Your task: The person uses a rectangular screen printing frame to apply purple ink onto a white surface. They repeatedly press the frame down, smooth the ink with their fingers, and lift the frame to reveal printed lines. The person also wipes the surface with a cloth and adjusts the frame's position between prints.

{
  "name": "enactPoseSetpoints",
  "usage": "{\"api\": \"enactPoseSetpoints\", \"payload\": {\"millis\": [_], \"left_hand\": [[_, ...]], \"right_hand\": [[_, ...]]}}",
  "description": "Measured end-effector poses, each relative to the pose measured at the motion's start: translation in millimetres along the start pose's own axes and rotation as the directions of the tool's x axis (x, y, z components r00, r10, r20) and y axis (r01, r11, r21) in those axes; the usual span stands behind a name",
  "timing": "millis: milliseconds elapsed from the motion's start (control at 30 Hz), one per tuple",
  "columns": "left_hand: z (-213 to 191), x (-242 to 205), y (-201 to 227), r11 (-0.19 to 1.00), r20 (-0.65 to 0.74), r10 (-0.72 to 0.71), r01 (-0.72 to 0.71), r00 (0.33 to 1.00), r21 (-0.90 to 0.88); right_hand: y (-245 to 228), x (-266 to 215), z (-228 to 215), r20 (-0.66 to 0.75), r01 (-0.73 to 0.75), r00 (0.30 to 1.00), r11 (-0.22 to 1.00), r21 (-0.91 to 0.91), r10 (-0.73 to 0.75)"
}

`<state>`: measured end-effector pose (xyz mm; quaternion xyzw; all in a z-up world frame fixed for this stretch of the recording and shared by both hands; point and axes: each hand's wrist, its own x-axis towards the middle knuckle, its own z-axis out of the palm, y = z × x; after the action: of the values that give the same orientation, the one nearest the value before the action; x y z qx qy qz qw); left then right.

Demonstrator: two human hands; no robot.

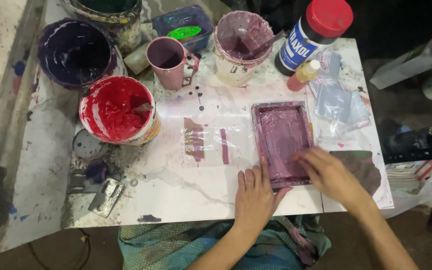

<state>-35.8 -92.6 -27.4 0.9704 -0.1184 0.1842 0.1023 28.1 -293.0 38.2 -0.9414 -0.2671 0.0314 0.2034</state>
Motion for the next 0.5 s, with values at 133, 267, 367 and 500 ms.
{"api": "enactPoseSetpoints", "payload": {"millis": [133, 267, 367, 500], "left_hand": [[-3, 1, -1, 0.999, 0.027, -0.007, 0.008, 1.0, -0.039], [-9, 4, -3, 0.999, 0.026, -0.007, 0.008, 1.0, -0.036], [-10, 5, -3, 1.0, 0.005, -0.008, 0.008, 1.0, -0.011], [-12, 4, -2, 0.998, 0.009, 0.001, 0.0, 1.0, -0.065]], "right_hand": [[15, 41, 1, -0.209, 0.014, 0.978, 0.999, 0.036, -0.006], [25, 65, 17, -0.28, 0.106, 0.953, 0.992, -0.063, -0.119], [2, 48, 9, -0.21, 0.098, 0.973, 0.995, -0.015, -0.099], [-5, -10, 15, -0.039, -0.033, 0.999, 0.999, -0.041, 0.032]]}}
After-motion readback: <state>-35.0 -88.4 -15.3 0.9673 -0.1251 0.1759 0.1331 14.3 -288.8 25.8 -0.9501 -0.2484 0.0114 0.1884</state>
